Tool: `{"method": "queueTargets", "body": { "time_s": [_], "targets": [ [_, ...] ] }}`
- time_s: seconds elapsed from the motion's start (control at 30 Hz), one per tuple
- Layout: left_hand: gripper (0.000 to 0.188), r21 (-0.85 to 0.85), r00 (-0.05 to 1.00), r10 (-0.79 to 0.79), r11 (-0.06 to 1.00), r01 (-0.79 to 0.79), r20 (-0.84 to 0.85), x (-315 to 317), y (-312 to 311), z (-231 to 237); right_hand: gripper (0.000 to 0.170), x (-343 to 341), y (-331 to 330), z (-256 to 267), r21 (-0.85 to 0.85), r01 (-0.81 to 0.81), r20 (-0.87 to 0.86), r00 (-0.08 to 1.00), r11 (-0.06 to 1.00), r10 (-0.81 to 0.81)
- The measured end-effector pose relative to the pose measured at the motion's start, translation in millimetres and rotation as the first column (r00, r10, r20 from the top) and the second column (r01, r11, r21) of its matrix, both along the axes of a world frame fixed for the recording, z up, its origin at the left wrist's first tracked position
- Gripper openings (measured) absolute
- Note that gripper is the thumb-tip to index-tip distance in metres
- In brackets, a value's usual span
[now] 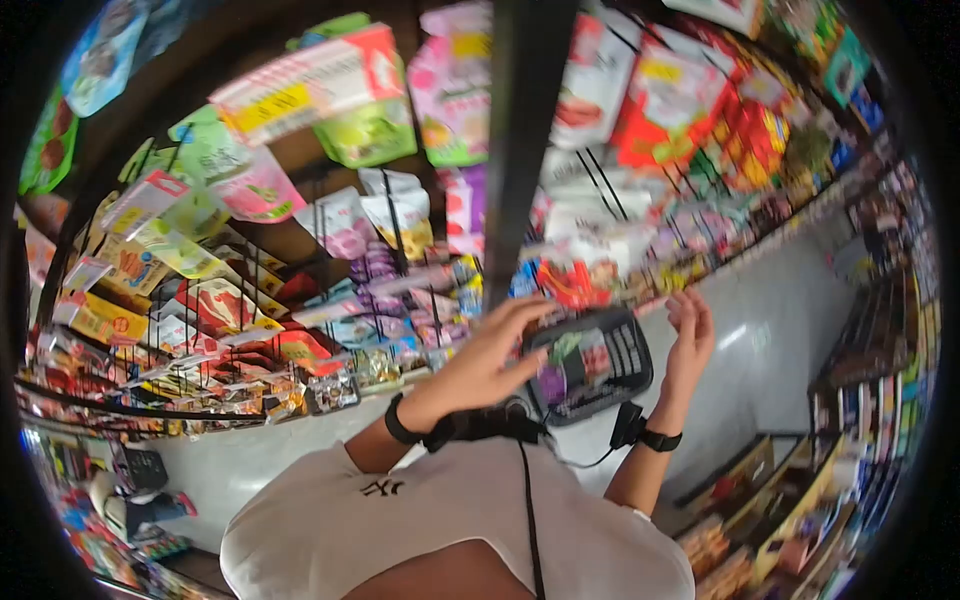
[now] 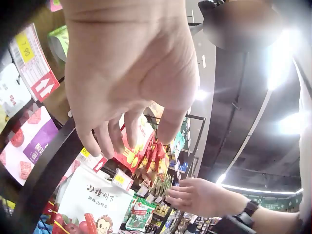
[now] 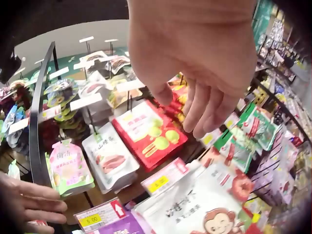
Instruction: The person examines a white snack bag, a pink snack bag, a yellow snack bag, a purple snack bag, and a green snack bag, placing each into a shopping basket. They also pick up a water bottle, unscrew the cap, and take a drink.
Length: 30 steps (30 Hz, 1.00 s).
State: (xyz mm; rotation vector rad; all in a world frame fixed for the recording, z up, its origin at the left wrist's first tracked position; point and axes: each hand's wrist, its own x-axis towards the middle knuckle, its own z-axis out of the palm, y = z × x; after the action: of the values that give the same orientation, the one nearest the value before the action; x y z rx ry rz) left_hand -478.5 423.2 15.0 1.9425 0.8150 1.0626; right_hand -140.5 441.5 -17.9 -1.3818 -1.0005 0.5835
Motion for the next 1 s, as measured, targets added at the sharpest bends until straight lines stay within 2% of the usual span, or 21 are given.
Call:
{"method": "queueTargets", "body": {
  "time_s": [0.1,0.17,0.27,0.33,0.4,0.5,0.57,0.6,0.7,0.73,0.77,0.8,0.87,0.93,0.97,1.0],
  "targets": [
    [0.039,-0.058,0.998,-0.058,0.997,0.057,-0.015,8.0,-10.2,2.7,0.039,33.9,-61.2,2.8,-0.047,0.117,-0.029,0.993,0.992,-0.118],
    [0.035,-0.132,0.995,-0.097,0.987,0.094,-0.017,20.9,-22.8,7.7,0.037,51.8,-94.8,2.6,-0.044,0.205,-0.044,0.977,0.978,-0.207],
    [0.033,-0.126,0.981,-0.182,0.977,0.173,-0.063,51.3,-45.6,10.3,0.034,73.4,-137.5,4.9,-0.031,0.272,-0.074,0.959,0.962,-0.274],
    [0.031,-0.096,0.963,-0.267,0.960,0.264,-0.024,78.6,-61.5,5.0,0.033,85.9,-167.2,0.7,-0.023,0.256,-0.043,0.966,0.966,-0.256],
    [0.030,-0.167,0.932,-0.361,0.922,0.350,-0.035,108.7,-82.8,2.6,0.028,97.3,-201.5,4.4,-0.038,0.244,0.020,0.970,0.969,-0.243],
    [0.030,-0.234,0.876,-0.481,0.855,0.463,-0.025,156.3,-118.8,0.7,0.026,125.4,-269.0,2.7,-0.146,0.158,0.068,0.986,0.977,-0.150],
    [0.031,-0.226,0.840,-0.542,0.820,0.526,-0.012,183.3,-143.1,3.1,0.030,138.3,-311.2,10.5,-0.158,0.110,0.072,0.992,0.981,-0.100],
    [0.032,-0.250,0.829,-0.557,0.796,0.550,0.049,195.3,-155.3,5.2,0.032,141.3,-328.3,17.5,-0.170,0.082,0.070,0.995,0.982,-0.071],
    [0.032,-0.107,0.784,-0.590,0.782,0.614,0.191,212.1,-184.9,51.9,0.038,133.5,-367.8,73.7,0.059,-0.042,0.107,0.994,0.997,0.036],
    [0.041,0.008,0.754,-0.621,0.773,0.634,0.213,211.2,-189.4,68.6,0.039,116.1,-378.2,99.2,0.209,-0.058,0.058,0.997,0.976,0.047],
    [0.041,0.089,0.675,-0.678,0.722,0.686,0.291,207.0,-192.8,82.4,0.039,100.6,-386.1,122.5,0.355,-0.064,0.008,0.998,0.933,0.066],
    [0.042,0.146,0.626,-0.690,0.706,0.693,0.362,210.3,-200.4,95.7,0.032,97.5,-389.1,139.1,0.489,-0.187,0.097,0.982,0.852,0.160],
    [0.045,0.239,0.548,-0.679,0.708,0.665,0.488,218.8,-220.9,124.7,0.030,97.8,-386.0,164.4,0.684,-0.419,0.296,0.907,0.597,0.299],
    [0.051,0.299,0.497,-0.625,0.754,0.585,0.602,228.3,-247.2,156.2,0.015,102.4,-372.6,187.7,0.702,-0.600,0.447,0.791,0.384,0.418],
    [0.055,0.326,0.467,-0.598,0.777,0.539,0.652,233.5,-257.5,169.1,0.030,106.5,-360.6,199.4,0.662,-0.674,0.487,0.720,0.328,0.494],
    [0.059,0.348,0.433,-0.570,0.799,0.489,0.698,238.5,-264.2,178.0,0.057,108.0,-352.7,206.4,0.621,-0.738,0.522,0.641,0.264,0.564]
  ]
}}
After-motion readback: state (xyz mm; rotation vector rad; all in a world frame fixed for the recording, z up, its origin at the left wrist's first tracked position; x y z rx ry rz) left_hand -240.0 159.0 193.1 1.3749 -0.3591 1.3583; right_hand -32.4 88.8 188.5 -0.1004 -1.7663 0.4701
